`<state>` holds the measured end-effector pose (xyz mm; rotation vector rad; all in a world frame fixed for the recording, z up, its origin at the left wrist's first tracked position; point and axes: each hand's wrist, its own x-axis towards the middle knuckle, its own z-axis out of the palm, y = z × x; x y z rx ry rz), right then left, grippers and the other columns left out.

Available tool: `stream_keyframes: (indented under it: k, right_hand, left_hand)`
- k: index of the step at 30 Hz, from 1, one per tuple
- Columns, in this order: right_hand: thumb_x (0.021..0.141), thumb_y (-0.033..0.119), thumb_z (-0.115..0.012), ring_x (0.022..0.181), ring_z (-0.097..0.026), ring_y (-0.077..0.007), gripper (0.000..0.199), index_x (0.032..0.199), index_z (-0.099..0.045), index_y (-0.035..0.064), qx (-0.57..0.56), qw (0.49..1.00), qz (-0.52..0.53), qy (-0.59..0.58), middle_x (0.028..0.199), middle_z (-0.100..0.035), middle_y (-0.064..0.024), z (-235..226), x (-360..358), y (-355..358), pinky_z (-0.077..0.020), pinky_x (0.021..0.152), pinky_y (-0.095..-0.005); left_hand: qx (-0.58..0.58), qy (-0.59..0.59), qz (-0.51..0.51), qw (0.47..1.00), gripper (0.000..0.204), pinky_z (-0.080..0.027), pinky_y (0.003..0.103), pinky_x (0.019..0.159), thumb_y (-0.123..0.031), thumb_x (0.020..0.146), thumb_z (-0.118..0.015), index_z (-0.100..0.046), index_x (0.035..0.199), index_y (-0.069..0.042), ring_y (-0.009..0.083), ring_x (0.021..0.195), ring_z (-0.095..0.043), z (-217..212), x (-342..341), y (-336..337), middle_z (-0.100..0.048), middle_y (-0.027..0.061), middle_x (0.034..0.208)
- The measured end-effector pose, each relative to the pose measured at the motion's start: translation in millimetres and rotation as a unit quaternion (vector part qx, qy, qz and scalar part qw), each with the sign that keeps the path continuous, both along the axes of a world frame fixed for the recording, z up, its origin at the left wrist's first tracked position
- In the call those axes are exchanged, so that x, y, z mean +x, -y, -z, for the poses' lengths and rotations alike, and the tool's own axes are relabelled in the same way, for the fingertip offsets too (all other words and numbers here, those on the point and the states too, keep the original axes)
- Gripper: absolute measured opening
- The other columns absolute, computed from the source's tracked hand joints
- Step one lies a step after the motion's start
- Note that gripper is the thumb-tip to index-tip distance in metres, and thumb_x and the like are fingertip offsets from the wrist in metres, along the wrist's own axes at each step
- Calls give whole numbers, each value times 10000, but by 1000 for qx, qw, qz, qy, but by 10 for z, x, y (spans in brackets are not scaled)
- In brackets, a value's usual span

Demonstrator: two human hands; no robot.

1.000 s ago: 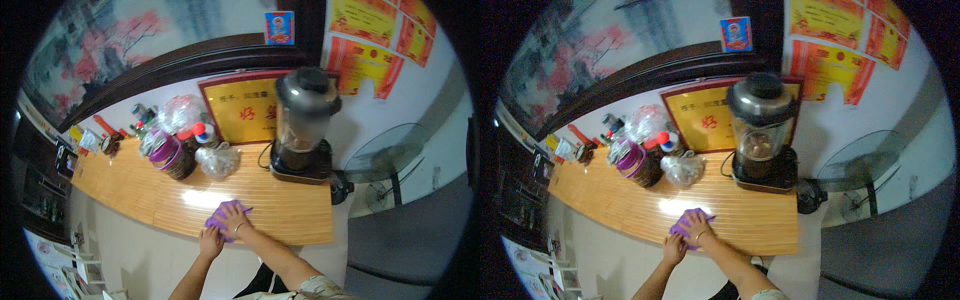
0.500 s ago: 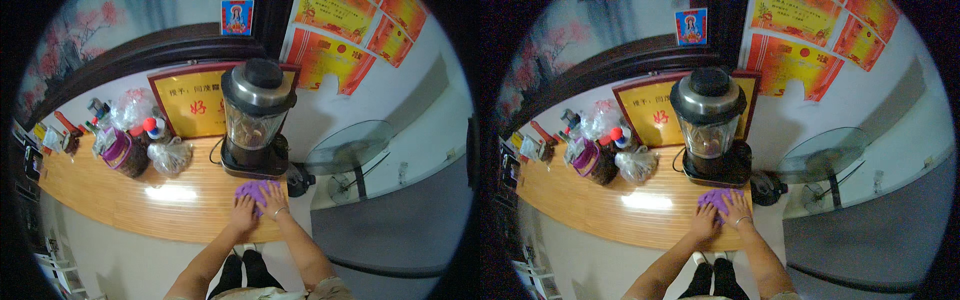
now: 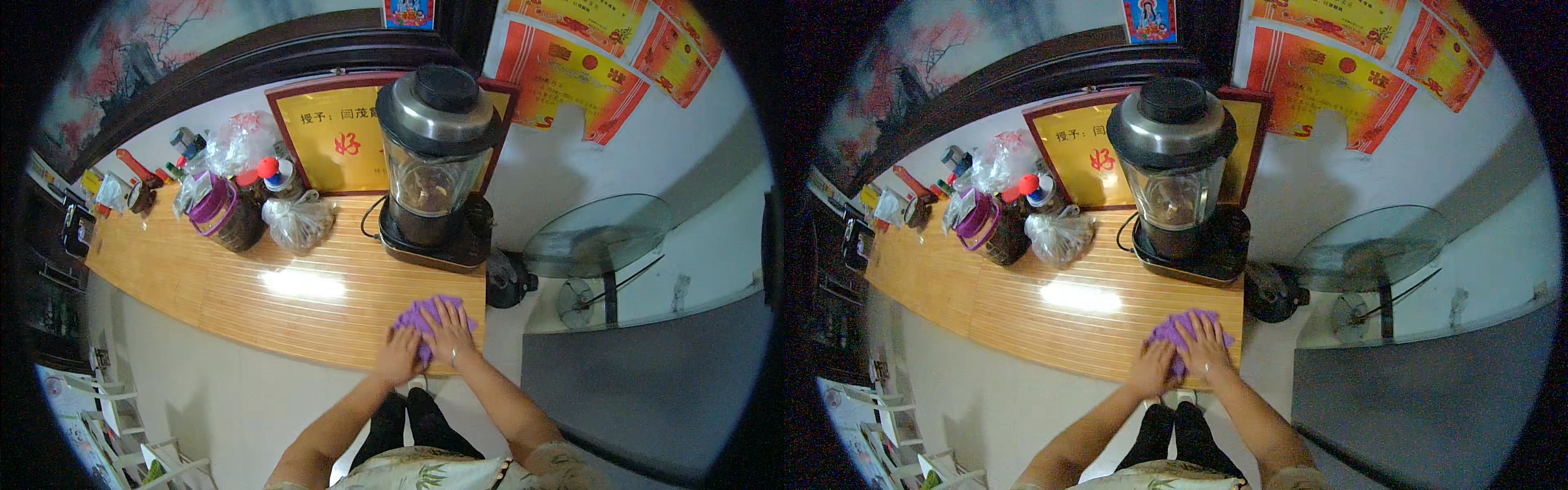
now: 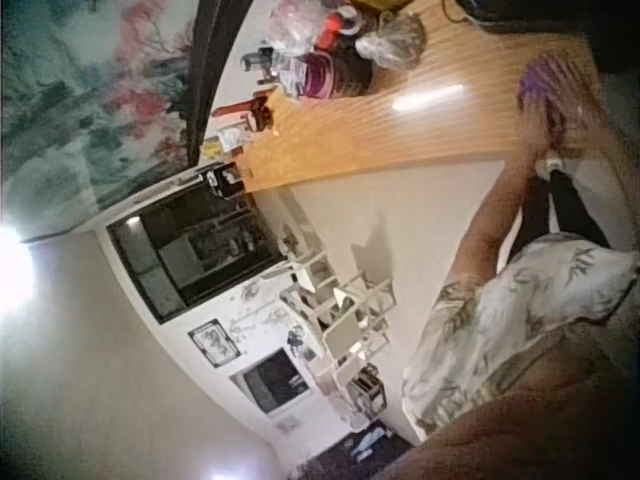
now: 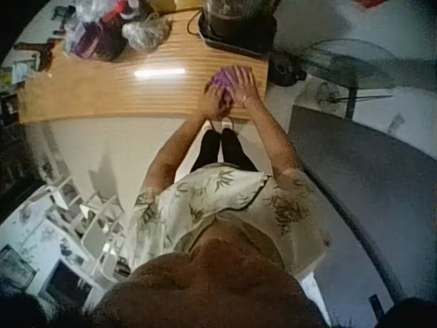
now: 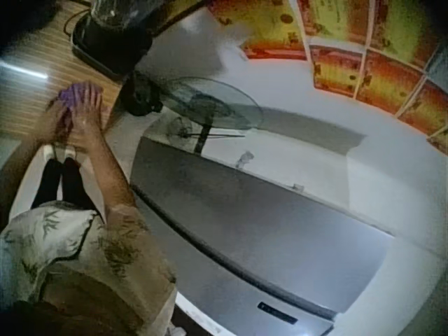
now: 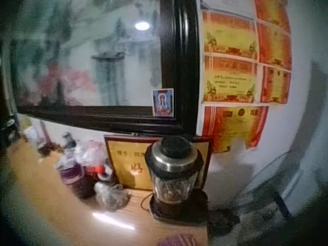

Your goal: The person wipes down a black coffee table and a wooden countertop with a purple cloth and a spray bottle.

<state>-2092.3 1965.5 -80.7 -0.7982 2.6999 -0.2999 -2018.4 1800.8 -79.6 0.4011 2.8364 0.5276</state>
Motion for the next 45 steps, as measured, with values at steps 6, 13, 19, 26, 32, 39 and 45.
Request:
stream_keyframes:
  k: [6, 13, 19, 26, 32, 39, 45]
  right_hand:
    - [909, 347, -533, 1402, -208, -362, 596, 1444, -367, 142, -78, 996, 1, -31, 1538, -212, -168, 143, -229, -383, -144, 1152, -498]
    - [877, 322, -588, 1406, -173, -406, 645, 1448, -362, 124, -26, 997, 72, -2, 1540, -187, -188, 148, 886, -904, -115, 1156, -513]
    - [887, 428, -554, 1431, -98, -395, 678, 1482, -314, 208, -8, 999, 5, 43, 1567, -110, -181, -45, 747, -54, -30, 1145, -561]
    - [905, 498, -493, 1443, -68, -389, 675, 1496, -275, 258, -25, 998, 0, 55, 1582, -72, -159, -71, 426, 1601, 21, 1129, -588]
    - [897, 504, -502, 1443, -86, -376, 687, 1491, -287, 233, -39, 996, -60, 49, 1576, -99, -165, 73, 498, 2110, -6, 1146, -556]
    - [854, 337, -550, 1429, -139, -384, 660, 1464, -347, 189, -74, 997, 37, 4, 1549, -165, -209, 174, 350, 2053, -87, 1161, -507]
    - [848, 397, -539, 1425, -143, -390, 659, 1453, -371, 196, -41, 991, 112, 56, 1551, -166, -208, -42, -372, 2392, -78, 1156, -511]
  left_hand:
    - [34, -45, -26, 998, 787, -170, 535, 1134, -453, 771, -657, -423, 1354, 21, 364, 1340, -360, -35, -139, -276, -427, 229, 1405]
    - [-27, 49, 38, 998, 806, -120, 550, 1137, -448, 812, -635, -351, 1425, -8, 314, 1400, -269, -193, 634, -793, -335, 172, 1488]
    - [-31, 52, -40, 997, 801, -109, 612, 1117, -415, 844, -628, -284, 1461, -38, 297, 1429, -225, -37, 976, -30, -256, 155, 1532]
    - [-96, 46, -168, 980, 882, -135, 621, 1107, -472, 794, -666, -277, 1470, -60, 298, 1437, -202, 12, 859, 1323, -219, 145, 1550]
    - [-56, 28, -140, 988, 878, -143, 637, 1089, -501, 762, -680, -319, 1460, -108, 304, 1422, -236, -44, 992, 2077, -290, 141, 1523]
    - [142, -88, -167, 972, 558, -221, 583, 1078, -374, 812, -660, -537, 1282, -99, 298, 1300, -435, 3, 809, 2456, -498, 114, 1375]
    - [150, -204, -234, 939, 548, -373, 478, 1010, -214, 775, -713, -530, 1263, -44, 388, 1188, -491, 17, -28, 2869, -523, 223, 1295]
